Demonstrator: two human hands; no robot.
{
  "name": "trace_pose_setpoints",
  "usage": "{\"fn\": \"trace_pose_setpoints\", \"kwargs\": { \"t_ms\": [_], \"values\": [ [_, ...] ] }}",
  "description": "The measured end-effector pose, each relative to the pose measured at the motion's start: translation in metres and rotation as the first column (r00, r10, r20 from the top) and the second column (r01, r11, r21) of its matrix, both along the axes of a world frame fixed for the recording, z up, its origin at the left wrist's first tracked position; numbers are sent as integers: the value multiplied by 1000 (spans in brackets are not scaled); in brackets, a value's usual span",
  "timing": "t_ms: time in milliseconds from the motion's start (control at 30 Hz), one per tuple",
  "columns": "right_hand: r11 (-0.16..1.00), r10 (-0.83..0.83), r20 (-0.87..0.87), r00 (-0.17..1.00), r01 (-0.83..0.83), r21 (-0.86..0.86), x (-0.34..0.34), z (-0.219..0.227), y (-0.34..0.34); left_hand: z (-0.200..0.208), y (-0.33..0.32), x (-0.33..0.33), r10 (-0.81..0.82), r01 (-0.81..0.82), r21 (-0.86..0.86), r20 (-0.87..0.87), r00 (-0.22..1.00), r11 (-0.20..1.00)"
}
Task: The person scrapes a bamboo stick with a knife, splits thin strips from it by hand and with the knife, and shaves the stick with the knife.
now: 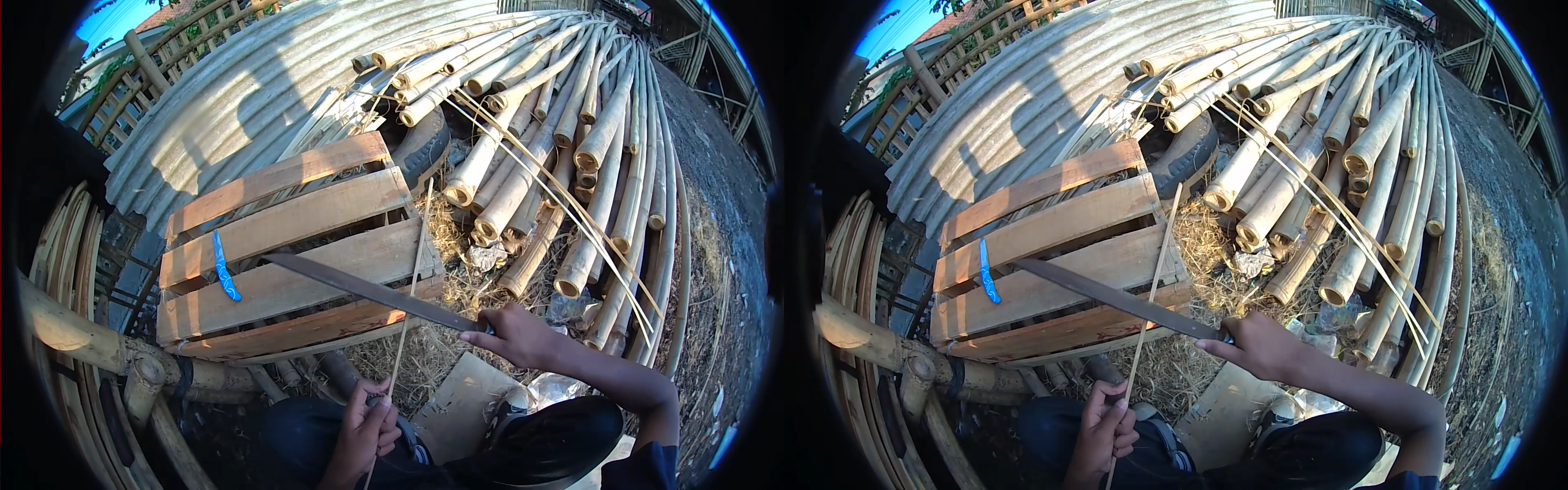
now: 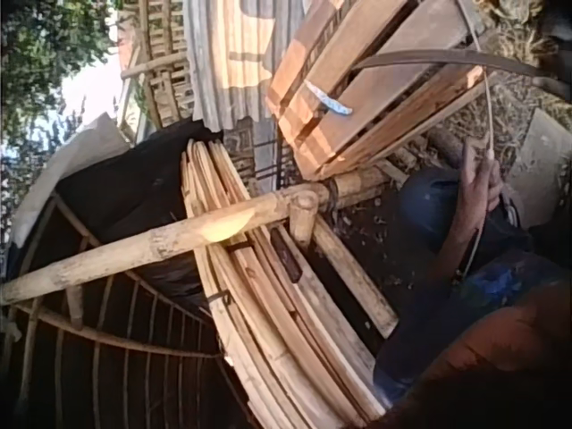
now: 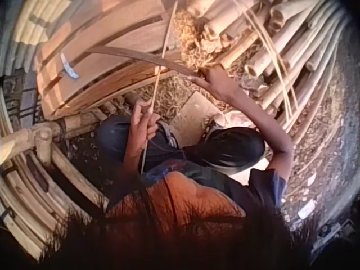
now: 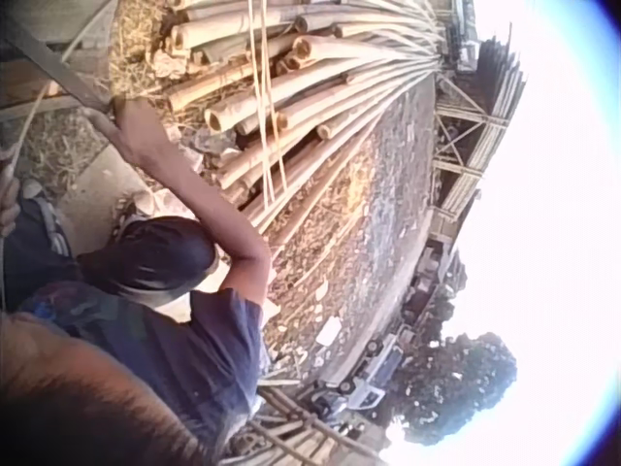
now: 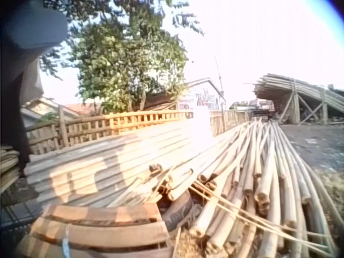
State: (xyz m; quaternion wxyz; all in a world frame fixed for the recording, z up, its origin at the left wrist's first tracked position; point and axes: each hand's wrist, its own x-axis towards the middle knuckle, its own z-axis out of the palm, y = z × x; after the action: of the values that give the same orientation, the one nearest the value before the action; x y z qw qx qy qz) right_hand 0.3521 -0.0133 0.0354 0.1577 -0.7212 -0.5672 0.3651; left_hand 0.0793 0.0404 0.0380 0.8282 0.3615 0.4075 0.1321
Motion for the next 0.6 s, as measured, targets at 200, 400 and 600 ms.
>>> {"fn": "trace_pose_setpoints", "kwargs": {
  "t_ms": [200,400,600],
  "values": [
    [998,60,55,997,-60,-1,0,5,6,0,-12,-3,-36,46,134,-78,996,990],
    [988,-150,-49,988,151,19,14,-4,14,7,-10,-1,33,-29,65,-75,997,997],
    [986,142,22,990,-143,86,-7,-8,8,3,-5,-3,2,1,51,-57,998,999]
  ]
}}
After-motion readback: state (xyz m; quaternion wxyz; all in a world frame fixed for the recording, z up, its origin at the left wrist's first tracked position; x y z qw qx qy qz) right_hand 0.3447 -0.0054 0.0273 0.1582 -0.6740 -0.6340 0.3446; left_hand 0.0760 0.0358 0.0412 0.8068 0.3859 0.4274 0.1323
